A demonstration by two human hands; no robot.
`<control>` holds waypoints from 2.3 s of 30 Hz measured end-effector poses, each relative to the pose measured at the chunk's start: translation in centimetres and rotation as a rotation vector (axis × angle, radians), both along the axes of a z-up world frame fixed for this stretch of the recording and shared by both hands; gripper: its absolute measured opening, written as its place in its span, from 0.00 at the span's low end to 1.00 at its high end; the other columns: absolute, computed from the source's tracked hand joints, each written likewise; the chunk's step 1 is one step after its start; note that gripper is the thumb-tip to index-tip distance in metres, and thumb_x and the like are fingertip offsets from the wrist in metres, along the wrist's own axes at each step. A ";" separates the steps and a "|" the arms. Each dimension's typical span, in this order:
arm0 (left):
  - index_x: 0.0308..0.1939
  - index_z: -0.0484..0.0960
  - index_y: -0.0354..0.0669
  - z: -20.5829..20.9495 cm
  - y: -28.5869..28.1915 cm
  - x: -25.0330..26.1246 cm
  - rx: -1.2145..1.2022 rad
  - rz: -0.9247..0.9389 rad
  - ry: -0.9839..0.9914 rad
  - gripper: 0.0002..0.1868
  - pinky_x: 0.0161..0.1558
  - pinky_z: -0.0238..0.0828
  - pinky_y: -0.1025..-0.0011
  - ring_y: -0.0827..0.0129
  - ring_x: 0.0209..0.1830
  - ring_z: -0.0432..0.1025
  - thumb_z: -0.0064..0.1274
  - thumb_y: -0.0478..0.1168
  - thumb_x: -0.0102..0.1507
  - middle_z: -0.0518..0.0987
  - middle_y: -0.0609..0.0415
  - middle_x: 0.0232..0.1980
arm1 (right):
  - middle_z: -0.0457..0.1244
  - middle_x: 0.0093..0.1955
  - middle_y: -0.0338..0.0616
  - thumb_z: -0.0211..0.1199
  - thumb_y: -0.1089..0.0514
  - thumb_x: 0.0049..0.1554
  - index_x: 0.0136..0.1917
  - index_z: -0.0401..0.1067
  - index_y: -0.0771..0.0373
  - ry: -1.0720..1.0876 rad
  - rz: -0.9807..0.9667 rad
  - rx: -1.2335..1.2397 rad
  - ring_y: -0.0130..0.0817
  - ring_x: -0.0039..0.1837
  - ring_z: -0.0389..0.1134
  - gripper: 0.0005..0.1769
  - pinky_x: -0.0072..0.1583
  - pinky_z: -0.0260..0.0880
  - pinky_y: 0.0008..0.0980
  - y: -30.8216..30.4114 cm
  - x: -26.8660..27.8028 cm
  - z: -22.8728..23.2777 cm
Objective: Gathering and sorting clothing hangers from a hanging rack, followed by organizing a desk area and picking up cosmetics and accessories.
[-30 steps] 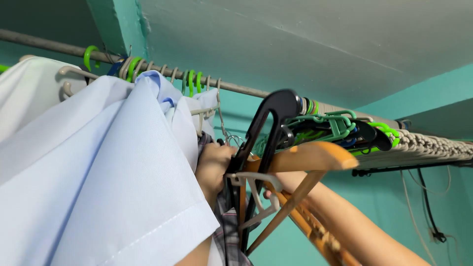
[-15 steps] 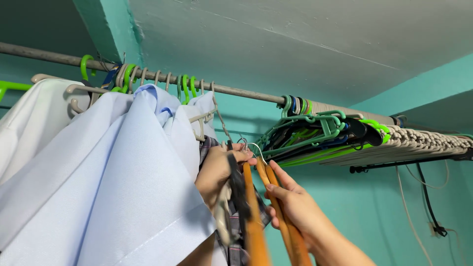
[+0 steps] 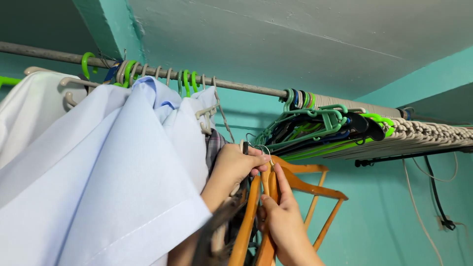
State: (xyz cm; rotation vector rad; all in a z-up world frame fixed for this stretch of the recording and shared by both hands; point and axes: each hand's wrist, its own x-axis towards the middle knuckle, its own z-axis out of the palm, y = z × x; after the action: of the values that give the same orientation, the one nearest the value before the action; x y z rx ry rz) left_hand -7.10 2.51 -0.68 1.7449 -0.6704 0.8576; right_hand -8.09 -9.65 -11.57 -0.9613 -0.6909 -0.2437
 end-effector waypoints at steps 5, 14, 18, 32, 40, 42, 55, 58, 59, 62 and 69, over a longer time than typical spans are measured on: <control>0.34 0.86 0.32 0.3 1.2 -0.3 -0.050 0.075 -0.039 0.04 0.28 0.71 0.77 0.75 0.24 0.77 0.61 0.32 0.58 0.85 0.49 0.31 | 0.59 0.37 0.41 0.55 0.64 0.59 0.82 0.44 0.30 0.059 0.018 -0.061 0.30 0.32 0.55 0.46 0.32 0.57 0.33 -0.2 -1.4 0.0; 0.46 0.86 0.36 2.1 2.6 -3.4 -0.285 -0.112 -0.108 0.12 0.23 0.61 0.76 0.79 0.19 0.63 0.54 0.34 0.60 0.79 0.55 0.31 | 0.66 0.50 0.43 0.56 0.61 0.56 0.84 0.46 0.33 0.098 0.126 -0.025 0.35 0.36 0.66 0.47 0.33 0.65 0.33 -3.8 -0.3 -1.4; 0.46 0.87 0.29 1.2 1.4 -0.3 -0.215 0.059 -0.095 0.15 0.22 0.59 0.74 0.75 0.17 0.63 0.53 0.34 0.60 0.78 0.53 0.28 | 0.68 0.57 0.46 0.56 0.58 0.57 0.82 0.45 0.35 0.148 0.061 0.081 0.35 0.39 0.70 0.44 0.35 0.68 0.32 -4.6 -2.5 -0.6; 0.38 0.87 0.39 -0.3 -0.3 -1.4 -0.335 -0.006 0.042 0.12 0.22 0.56 0.74 0.78 0.18 0.60 0.66 0.43 0.56 0.74 0.62 0.24 | 0.69 0.44 0.41 0.57 0.53 0.60 0.83 0.46 0.39 0.097 -0.071 -0.294 0.33 0.36 0.67 0.42 0.37 0.69 0.34 -6.2 1.3 -1.0; 0.36 0.86 0.40 0.2 3.1 -1.6 -0.429 0.074 0.045 0.11 0.23 0.56 0.72 0.75 0.18 0.58 0.65 0.44 0.57 0.72 0.61 0.24 | 0.59 0.32 0.38 0.57 0.50 0.57 0.47 0.62 0.58 0.167 0.310 -0.224 0.25 0.26 0.53 0.12 0.25 0.49 0.24 -13.6 0.6 2.5; 0.35 0.86 0.41 -0.4 2.2 -1.8 -0.421 0.118 0.038 0.11 0.25 0.57 0.72 0.76 0.20 0.59 0.66 0.43 0.56 0.74 0.62 0.25 | 0.59 0.31 0.35 0.57 0.49 0.60 0.46 0.65 0.60 0.105 0.681 -0.222 0.21 0.26 0.53 0.12 0.26 0.50 0.20 -15.2 2.3 4.3; 0.22 0.78 0.45 1.8 -3.9 -2.4 -0.363 0.004 0.059 0.20 0.29 0.60 0.73 0.75 0.22 0.61 0.72 0.52 0.51 0.75 0.61 0.24 | 0.58 0.34 0.32 0.54 0.53 0.63 0.47 0.65 0.59 -0.124 -0.003 -0.418 0.20 0.31 0.55 0.08 0.33 0.58 0.23 -12.9 -0.5 3.3; 0.20 0.76 0.42 1.9 -4.1 -1.4 -0.299 0.105 -0.046 0.22 0.27 0.56 0.70 0.71 0.21 0.60 0.71 0.51 0.52 0.74 0.58 0.23 | 0.51 0.31 0.32 0.54 0.54 0.61 0.48 0.62 0.52 0.033 0.217 -0.301 0.23 0.27 0.48 0.04 0.28 0.47 0.25 -12.8 -4.2 3.0; 0.20 0.75 0.42 1.9 -3.9 -0.8 -0.299 0.098 -0.045 0.21 0.28 0.57 0.70 0.72 0.22 0.61 0.71 0.49 0.52 0.75 0.59 0.24 | 0.50 0.30 0.33 0.54 0.54 0.60 0.50 0.63 0.51 0.048 0.233 -0.274 0.22 0.26 0.47 0.05 0.26 0.45 0.23 -13.1 -4.3 2.8; 0.21 0.76 0.42 1.2 -4.3 0.8 -0.283 0.099 -0.059 0.20 0.29 0.60 0.71 0.74 0.23 0.64 0.72 0.47 0.52 0.76 0.60 0.24 | 0.50 0.29 0.34 0.55 0.54 0.58 0.51 0.63 0.49 0.056 0.332 -0.234 0.21 0.24 0.47 0.07 0.23 0.44 0.20 -14.2 -4.8 2.1; 0.25 0.78 0.41 0.1 -1.8 1.9 -0.430 0.126 -0.012 0.18 0.29 0.59 0.68 0.70 0.22 0.62 0.69 0.48 0.55 0.75 0.58 0.25 | 0.59 0.36 0.38 0.59 0.52 0.63 0.59 0.64 0.56 -0.073 0.409 -0.208 0.22 0.26 0.53 0.13 0.23 0.53 0.20 -19.7 0.2 6.7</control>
State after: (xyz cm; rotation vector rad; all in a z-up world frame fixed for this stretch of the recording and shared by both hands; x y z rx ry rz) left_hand -5.22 0.66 -0.57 1.4032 -0.3515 1.0153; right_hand -7.87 -29.36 -4.85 -0.9876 -0.9757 0.1576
